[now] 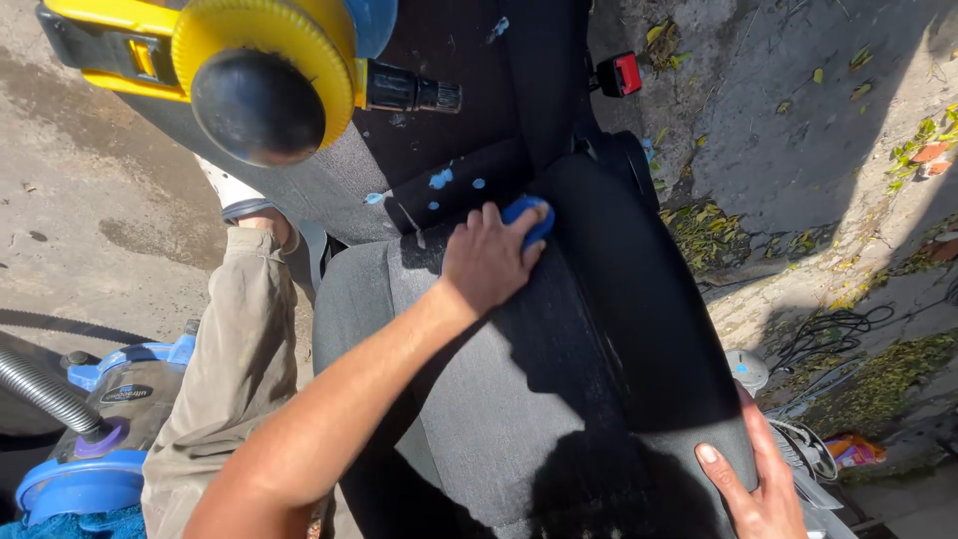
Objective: The person sprays a blue cleaning solution onto a gray car seat using a yellow and blue spray bottle, then scrubs the seat with a blue brush. The person repeats this process on different sections of the seat, including the side bolster and the seatbelt area.
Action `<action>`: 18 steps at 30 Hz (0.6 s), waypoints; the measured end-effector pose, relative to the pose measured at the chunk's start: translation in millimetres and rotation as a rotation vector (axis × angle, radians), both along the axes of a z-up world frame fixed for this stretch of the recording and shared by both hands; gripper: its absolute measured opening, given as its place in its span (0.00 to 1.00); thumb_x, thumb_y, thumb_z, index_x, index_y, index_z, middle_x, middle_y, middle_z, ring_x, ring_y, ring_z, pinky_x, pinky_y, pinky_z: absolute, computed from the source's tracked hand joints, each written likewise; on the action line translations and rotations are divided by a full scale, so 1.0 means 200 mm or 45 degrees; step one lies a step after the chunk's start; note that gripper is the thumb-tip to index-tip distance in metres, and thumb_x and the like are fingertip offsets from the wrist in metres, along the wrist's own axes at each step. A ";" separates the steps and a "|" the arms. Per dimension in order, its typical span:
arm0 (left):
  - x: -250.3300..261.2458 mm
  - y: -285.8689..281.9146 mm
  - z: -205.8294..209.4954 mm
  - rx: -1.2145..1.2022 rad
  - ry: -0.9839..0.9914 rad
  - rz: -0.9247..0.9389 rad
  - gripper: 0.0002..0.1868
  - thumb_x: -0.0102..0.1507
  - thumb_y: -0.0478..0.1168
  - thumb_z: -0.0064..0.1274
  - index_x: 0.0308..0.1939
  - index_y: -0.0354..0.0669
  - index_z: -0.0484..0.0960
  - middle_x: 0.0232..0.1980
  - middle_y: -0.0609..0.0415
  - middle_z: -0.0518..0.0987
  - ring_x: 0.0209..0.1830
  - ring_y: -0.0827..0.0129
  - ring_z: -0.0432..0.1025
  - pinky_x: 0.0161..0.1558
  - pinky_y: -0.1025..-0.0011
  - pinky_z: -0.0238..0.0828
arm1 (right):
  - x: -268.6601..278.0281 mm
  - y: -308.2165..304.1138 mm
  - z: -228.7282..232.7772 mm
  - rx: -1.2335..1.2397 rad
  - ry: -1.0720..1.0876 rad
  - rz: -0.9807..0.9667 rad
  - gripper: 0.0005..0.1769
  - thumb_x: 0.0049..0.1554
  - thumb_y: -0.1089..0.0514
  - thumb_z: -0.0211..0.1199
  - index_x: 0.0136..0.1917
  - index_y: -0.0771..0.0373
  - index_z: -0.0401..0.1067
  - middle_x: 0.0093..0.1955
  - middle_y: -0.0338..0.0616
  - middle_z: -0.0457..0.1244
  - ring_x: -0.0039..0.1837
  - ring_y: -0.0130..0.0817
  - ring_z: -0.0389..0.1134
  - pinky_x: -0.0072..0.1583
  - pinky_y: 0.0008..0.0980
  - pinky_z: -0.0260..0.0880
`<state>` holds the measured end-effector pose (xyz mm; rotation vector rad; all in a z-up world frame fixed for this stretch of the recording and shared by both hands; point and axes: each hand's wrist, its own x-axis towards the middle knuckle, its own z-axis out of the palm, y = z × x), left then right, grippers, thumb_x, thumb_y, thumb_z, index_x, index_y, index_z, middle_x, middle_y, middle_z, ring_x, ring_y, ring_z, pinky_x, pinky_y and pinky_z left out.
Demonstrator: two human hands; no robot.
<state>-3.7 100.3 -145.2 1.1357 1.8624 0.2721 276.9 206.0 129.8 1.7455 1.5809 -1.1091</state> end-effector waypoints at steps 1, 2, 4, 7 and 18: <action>-0.01 0.06 -0.12 0.003 -0.005 -0.007 0.24 0.72 0.58 0.44 0.71 0.63 0.72 0.42 0.38 0.77 0.32 0.49 0.76 0.33 0.60 0.77 | 0.01 -0.01 -0.01 0.003 -0.005 -0.007 0.45 0.51 0.62 0.64 0.81 0.65 0.58 0.80 0.53 0.60 0.80 0.44 0.60 0.77 0.44 0.54; -0.03 0.12 -0.24 -0.156 -0.106 -0.057 0.27 0.73 0.59 0.39 0.74 0.61 0.68 0.48 0.34 0.77 0.38 0.48 0.77 0.36 0.59 0.80 | 0.02 -0.03 -0.02 0.017 -0.009 0.005 0.45 0.51 0.61 0.64 0.81 0.67 0.57 0.81 0.54 0.58 0.80 0.45 0.59 0.76 0.44 0.54; 0.00 0.10 -0.10 -0.358 -0.195 -0.059 0.30 0.74 0.61 0.34 0.77 0.58 0.64 0.55 0.31 0.77 0.45 0.46 0.79 0.40 0.58 0.82 | 0.06 0.02 0.01 -0.015 0.007 0.062 0.46 0.52 0.61 0.63 0.82 0.68 0.56 0.82 0.55 0.57 0.80 0.46 0.59 0.76 0.44 0.55; 0.04 0.00 0.43 -0.119 -0.205 -0.064 0.27 0.73 0.56 0.40 0.75 0.57 0.68 0.44 0.34 0.78 0.30 0.49 0.78 0.28 0.64 0.78 | 0.03 -0.01 -0.01 0.004 0.029 -0.002 0.47 0.50 0.62 0.64 0.82 0.65 0.56 0.81 0.54 0.57 0.81 0.46 0.58 0.77 0.46 0.53; -0.21 0.19 -0.33 -0.591 -0.609 -0.093 0.33 0.73 0.64 0.28 0.81 0.64 0.54 0.68 0.35 0.72 0.61 0.42 0.76 0.63 0.43 0.70 | 0.11 -0.03 -0.02 -0.033 0.005 -0.072 0.49 0.49 0.62 0.64 0.82 0.64 0.56 0.80 0.53 0.59 0.80 0.44 0.61 0.76 0.44 0.55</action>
